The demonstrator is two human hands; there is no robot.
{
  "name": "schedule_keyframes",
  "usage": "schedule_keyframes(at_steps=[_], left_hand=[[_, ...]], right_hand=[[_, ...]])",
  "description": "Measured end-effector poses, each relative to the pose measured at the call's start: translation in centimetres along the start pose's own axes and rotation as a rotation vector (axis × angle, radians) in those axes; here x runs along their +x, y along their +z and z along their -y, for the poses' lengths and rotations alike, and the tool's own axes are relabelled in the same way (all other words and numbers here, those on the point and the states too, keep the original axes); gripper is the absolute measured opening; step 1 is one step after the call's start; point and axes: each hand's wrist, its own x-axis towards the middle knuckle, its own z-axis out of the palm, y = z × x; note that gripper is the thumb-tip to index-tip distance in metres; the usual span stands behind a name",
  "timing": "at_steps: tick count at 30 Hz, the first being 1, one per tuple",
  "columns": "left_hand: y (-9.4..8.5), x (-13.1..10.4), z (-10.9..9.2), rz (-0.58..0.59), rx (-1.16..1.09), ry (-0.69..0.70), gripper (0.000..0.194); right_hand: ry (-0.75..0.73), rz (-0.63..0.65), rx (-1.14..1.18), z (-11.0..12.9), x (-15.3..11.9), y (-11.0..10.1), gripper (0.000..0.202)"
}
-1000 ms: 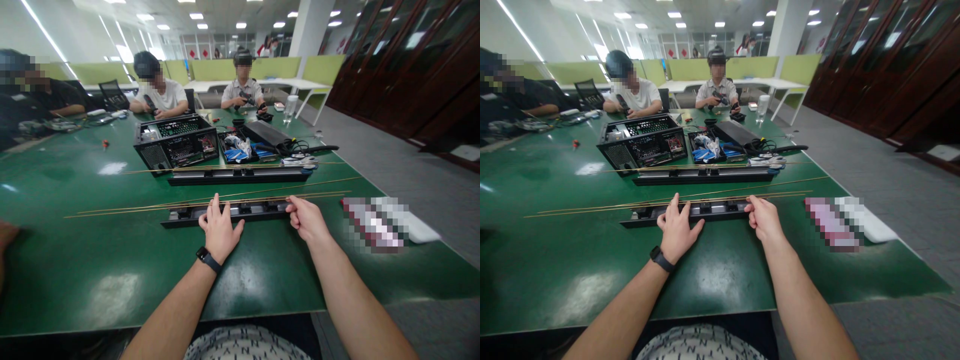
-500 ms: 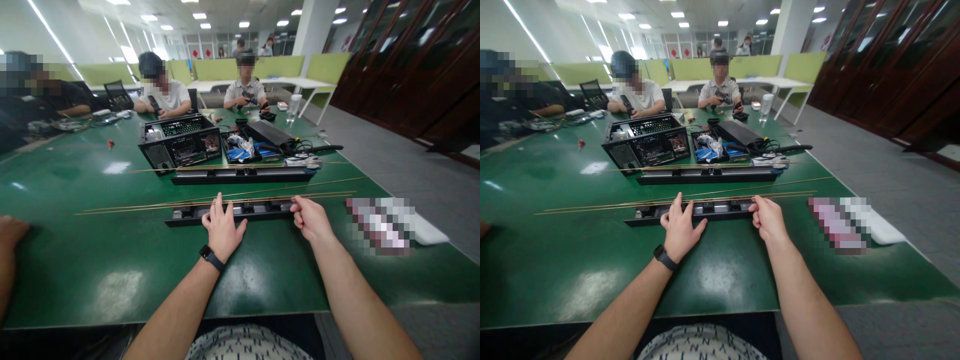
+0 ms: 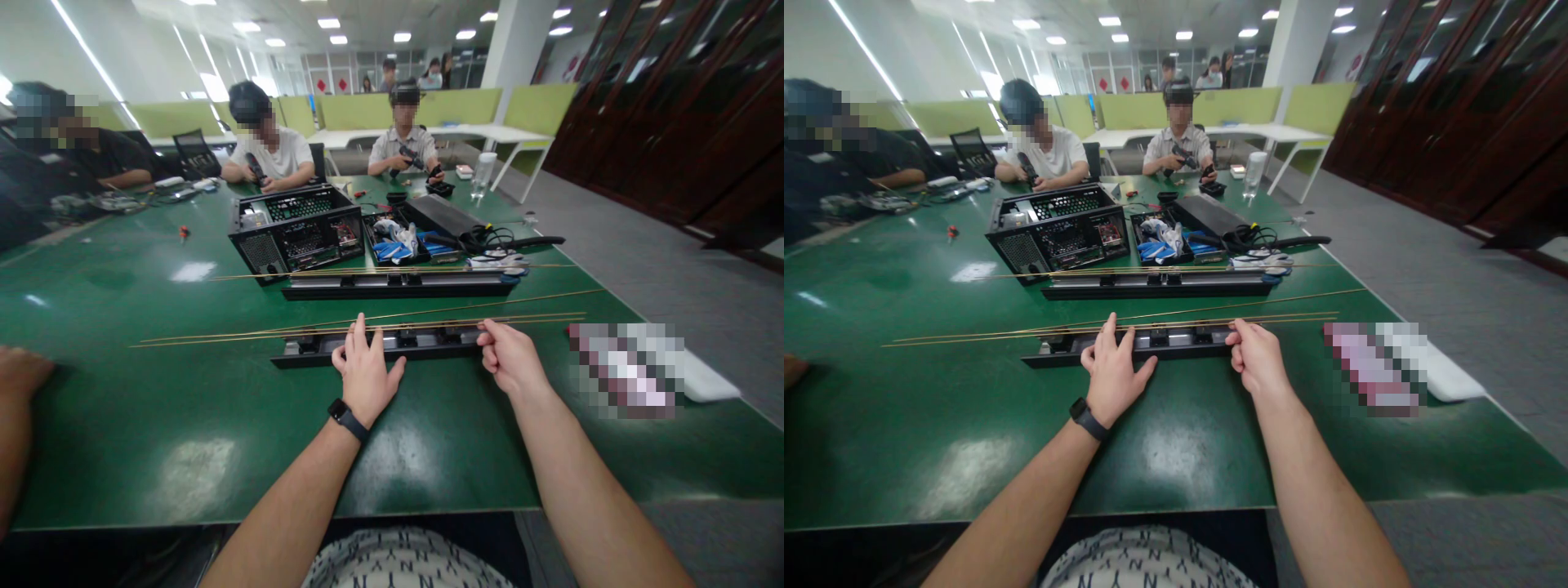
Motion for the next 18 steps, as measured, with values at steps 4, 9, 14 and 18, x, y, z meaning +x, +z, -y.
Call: schedule_keyframes(at_steps=[4,9,14,18], left_hand=[[-0.01,-0.04,0.00,0.003,0.007,0.002,0.064],[-0.19,-0.05,-0.11,0.007,0.006,-0.001,0.064],[-0.17,-0.07,-0.13,0.007,0.007,0.000,0.064],[-0.05,-0.05,-0.04,0.002,0.005,0.004,0.064]], right_hand=[[-0.004,-0.014,-0.001,-0.01,0.20,-0.08,0.011],[-0.009,0.004,-0.015,-0.21,0.25,-0.08,0.011],[-0.002,0.041,-0.026,-0.09,0.03,-0.02,0.013],[-0.003,0.023,-0.015,-0.05,0.04,0.00,0.013]])
